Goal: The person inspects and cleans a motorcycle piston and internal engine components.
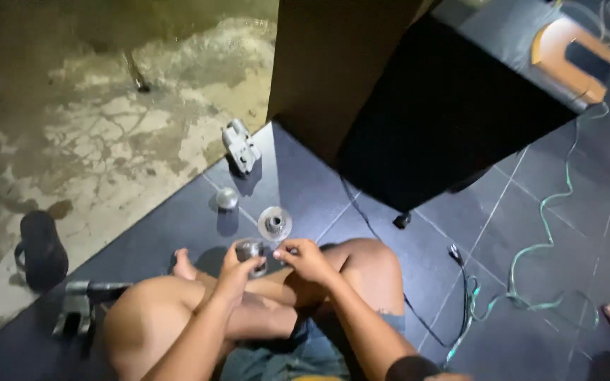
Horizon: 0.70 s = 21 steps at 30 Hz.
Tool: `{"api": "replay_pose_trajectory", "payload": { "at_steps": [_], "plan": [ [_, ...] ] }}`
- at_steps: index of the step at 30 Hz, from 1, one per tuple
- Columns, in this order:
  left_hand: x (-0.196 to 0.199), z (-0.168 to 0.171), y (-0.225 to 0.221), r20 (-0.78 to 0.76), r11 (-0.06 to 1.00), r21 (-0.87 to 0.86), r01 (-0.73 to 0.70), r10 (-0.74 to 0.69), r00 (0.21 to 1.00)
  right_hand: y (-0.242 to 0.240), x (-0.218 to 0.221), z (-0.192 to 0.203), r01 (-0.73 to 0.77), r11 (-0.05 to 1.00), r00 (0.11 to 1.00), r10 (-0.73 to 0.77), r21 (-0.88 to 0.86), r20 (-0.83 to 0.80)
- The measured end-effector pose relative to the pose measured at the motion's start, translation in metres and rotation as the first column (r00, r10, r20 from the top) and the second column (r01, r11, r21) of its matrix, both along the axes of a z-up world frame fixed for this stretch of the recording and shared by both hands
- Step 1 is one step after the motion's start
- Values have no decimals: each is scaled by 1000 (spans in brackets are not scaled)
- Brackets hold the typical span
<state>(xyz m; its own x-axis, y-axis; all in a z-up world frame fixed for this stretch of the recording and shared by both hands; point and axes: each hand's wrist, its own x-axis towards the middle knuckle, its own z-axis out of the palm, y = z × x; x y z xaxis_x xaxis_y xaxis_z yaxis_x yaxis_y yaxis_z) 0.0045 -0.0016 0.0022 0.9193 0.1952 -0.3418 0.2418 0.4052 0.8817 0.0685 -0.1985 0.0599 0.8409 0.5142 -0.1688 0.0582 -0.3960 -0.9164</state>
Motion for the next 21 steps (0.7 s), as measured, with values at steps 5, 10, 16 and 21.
{"api": "replay_pose_trajectory", "payload": {
  "at_steps": [5,10,16,21],
  "plan": [
    [11,18,2,0,999,48,2,-2,1000,2,17,-7,-38,999,999,37,9,29],
    [7,20,-3,-62,996,93,14,-8,998,-5,17,-31,-58,992,998,60,111,-11],
    [6,-7,-9,-95,987,156,26,-11,995,-8,17,-43,-47,988,992,64,147,-109],
    [0,-13,-14,-38,997,67,-27,30,999,-8,20,-59,0,983,978,38,181,-205]
  ]
}}
